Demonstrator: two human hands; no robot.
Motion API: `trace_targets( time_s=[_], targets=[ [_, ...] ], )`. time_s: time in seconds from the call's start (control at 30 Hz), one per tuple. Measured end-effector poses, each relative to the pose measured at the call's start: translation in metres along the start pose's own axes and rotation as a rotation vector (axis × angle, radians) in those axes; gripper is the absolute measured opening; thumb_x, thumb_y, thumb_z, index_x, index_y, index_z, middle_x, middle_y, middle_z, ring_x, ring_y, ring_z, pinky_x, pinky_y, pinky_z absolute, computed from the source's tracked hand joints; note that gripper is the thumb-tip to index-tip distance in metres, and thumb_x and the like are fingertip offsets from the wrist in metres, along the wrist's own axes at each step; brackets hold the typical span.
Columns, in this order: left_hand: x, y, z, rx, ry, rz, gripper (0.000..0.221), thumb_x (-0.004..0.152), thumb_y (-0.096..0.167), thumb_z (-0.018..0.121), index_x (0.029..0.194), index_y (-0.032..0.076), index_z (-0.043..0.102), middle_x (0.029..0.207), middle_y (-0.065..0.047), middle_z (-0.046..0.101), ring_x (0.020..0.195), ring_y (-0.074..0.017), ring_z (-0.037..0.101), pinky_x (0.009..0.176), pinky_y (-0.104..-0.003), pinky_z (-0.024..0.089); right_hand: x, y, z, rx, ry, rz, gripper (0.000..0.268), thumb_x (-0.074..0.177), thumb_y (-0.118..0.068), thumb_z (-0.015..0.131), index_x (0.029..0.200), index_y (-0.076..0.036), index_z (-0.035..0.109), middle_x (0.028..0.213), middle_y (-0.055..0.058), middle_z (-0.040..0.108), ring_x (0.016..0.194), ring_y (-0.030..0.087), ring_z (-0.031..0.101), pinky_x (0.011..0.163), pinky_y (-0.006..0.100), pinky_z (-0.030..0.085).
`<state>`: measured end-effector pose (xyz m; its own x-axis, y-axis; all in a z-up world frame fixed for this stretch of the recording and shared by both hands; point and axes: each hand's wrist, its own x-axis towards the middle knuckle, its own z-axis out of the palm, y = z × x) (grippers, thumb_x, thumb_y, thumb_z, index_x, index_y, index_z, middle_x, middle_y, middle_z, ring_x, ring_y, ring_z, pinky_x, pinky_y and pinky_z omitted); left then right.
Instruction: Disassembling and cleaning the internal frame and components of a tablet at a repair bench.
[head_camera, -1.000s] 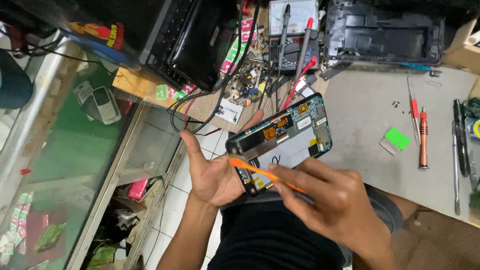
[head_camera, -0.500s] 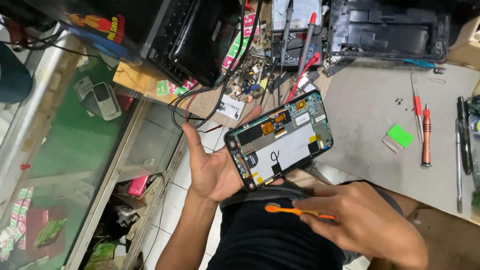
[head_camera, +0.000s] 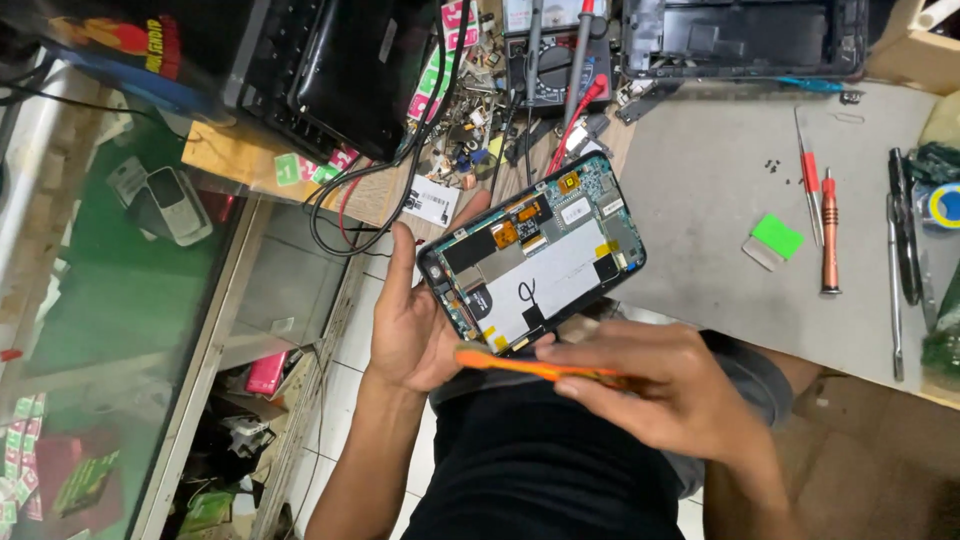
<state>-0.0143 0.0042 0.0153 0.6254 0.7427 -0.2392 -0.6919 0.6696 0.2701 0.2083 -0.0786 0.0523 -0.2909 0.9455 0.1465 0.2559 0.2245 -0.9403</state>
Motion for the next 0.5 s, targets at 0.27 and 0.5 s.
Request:
trace_targets(
  time_s=[0.27, 0.5],
  targets=[
    [-0.004, 0.001, -0.006, -0.059, -0.043, -0.074, 0.071, 0.103, 0.062, 0.035, 0.164, 0.026, 0.03, 0.169, -0.017, 0.029, 0.151, -0.0454, 0.033, 0.096, -0.086, 0.035, -0.047, 0.033, -0.03, -0.211, -0.164, 0.168, 0.029, 0.086, -0.032, 0.075, 0.11, -0.02, 0.085, 0.066, -0.001, 0.068, 0.055, 0.017, 0.061, 0.053, 0.031, 0.043],
    [-0.005, -0.004, 0.005, -0.116, -0.117, -0.002, 0.067, 0.104, 0.066, 0.034, 0.161, 0.03, 0.034, 0.174, -0.009, 0.023, 0.157, -0.0426, 0.023, 0.099, -0.092, 0.024, -0.054, 0.05, 0.002, -0.082, 0.221, 0.071, 0.026, 0.087, -0.016, 0.077, 0.113, -0.013, 0.08, 0.064, -0.002, 0.067, 0.052, 0.008, 0.048, 0.051, 0.023, 0.038]
  ],
)
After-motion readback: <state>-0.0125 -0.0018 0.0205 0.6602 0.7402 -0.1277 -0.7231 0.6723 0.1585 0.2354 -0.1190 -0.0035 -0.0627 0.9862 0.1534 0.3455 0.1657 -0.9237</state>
